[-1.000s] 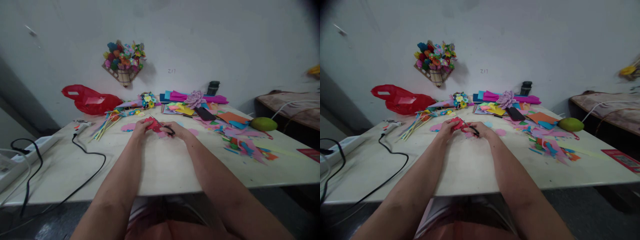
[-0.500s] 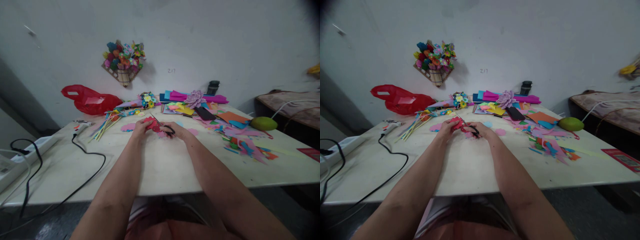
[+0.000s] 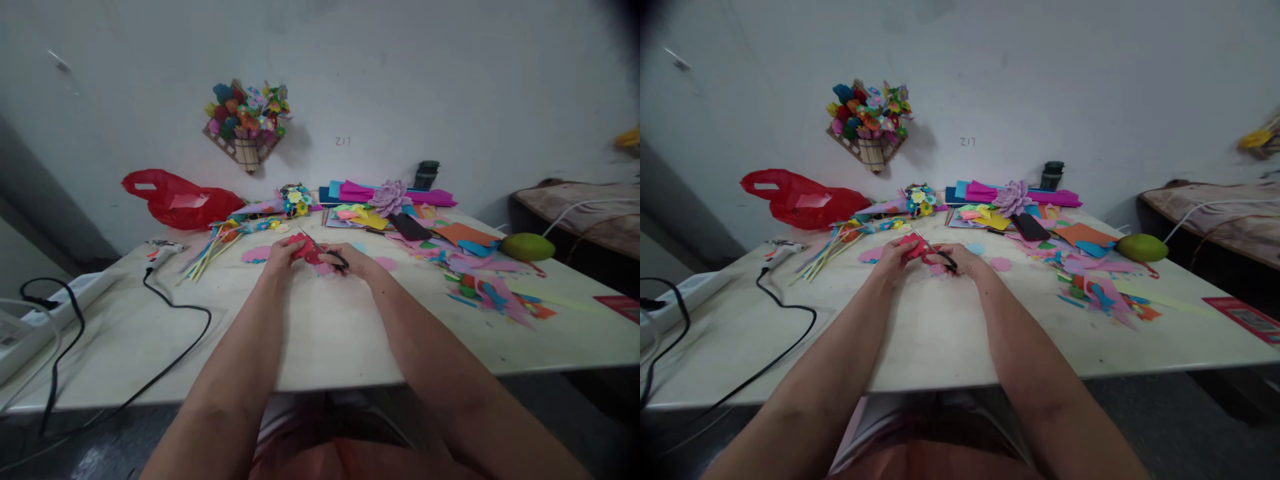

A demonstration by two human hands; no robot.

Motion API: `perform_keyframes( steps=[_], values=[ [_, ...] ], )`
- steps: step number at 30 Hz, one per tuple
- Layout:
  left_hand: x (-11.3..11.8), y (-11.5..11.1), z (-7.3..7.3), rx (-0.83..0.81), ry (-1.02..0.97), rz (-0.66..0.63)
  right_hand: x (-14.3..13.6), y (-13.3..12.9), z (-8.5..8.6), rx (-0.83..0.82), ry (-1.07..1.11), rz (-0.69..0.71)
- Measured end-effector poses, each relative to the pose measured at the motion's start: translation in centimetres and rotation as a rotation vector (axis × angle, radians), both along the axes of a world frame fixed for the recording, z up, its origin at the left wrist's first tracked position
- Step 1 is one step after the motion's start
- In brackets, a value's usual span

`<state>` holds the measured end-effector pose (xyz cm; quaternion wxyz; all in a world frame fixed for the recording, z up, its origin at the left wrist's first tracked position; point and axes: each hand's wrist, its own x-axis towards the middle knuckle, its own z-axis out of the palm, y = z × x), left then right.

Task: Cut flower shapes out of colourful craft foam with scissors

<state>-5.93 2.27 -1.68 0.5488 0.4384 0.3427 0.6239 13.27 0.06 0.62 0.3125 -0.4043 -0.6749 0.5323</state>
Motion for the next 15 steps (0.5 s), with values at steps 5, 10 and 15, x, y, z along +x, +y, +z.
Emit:
perform_keyframes(
  steps=[5, 10, 15],
  values=[
    [-0.06, 0.11, -0.04, -0.007, -0.001, 0.017, 0.07, 0.18, -0.2, 0.013, -0.002, 0.002],
    [0.05, 0.02, 0.07, -0.008, 0.003, 0.038, 0.21, 0.13, -0.14, 0.012, -0.005, 0.008],
    [0.13, -0.24, 0.37, -0.02, -0.005, 0.019, 0.18, 0.3, -0.28, 0.024, -0.019, 0.003]
  ],
)
